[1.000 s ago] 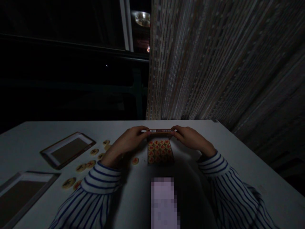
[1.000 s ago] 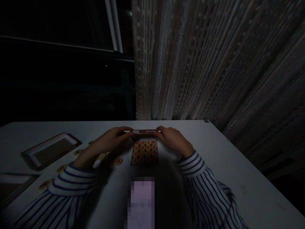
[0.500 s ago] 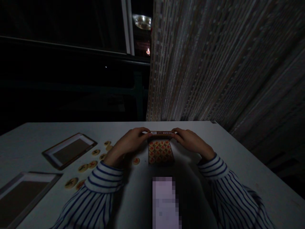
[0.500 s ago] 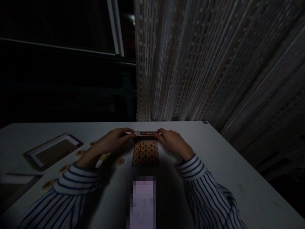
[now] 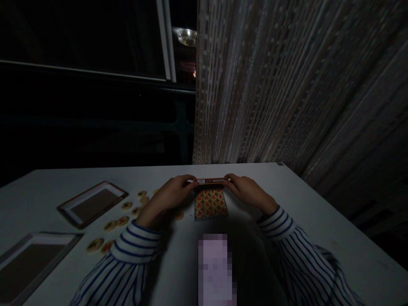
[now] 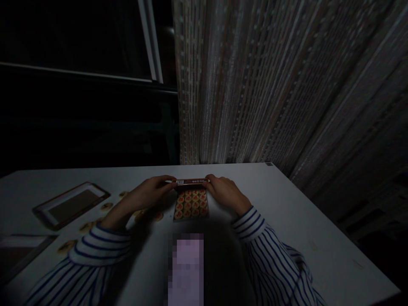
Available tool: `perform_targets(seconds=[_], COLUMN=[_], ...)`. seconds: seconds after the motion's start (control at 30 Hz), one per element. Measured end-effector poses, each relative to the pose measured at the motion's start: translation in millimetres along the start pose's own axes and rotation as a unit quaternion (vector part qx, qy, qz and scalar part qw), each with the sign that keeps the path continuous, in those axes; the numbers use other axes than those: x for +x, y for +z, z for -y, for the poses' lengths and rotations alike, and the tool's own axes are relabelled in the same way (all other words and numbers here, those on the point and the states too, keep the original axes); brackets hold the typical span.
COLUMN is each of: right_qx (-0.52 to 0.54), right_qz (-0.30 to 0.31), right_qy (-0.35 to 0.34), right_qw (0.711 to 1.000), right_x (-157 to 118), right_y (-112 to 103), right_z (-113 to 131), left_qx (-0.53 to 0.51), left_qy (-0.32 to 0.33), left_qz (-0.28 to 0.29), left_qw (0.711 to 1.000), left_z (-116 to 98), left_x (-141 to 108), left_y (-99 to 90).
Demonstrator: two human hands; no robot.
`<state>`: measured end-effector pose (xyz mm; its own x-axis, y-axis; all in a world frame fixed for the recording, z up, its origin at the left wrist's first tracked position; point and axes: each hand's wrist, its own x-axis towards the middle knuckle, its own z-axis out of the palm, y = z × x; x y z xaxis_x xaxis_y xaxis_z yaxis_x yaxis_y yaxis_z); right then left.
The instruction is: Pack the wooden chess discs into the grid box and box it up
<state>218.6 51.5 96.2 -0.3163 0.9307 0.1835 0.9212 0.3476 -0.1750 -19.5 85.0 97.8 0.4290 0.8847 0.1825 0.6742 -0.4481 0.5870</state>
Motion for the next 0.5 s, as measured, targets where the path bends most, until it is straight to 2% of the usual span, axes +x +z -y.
perform_targets(seconds=[0.27, 0.5], right_qx=[-0.006, -0.006], right_qz=[0.008, 0.006], right_qy=[0.005, 0.001], right_qw=[1.000, 1.000], right_x=[-4, -8], right_y=[-1, 2], right_z=[1, 1], left_qx=[-0.024, -0.033], left_qy=[-0.009, -0.039], left_qz=[-0.027, -0.072], left_qw=[0.999, 0.996], left_z=[-2, -4], left_x=[-13, -24], left_y=[10.0, 18.4])
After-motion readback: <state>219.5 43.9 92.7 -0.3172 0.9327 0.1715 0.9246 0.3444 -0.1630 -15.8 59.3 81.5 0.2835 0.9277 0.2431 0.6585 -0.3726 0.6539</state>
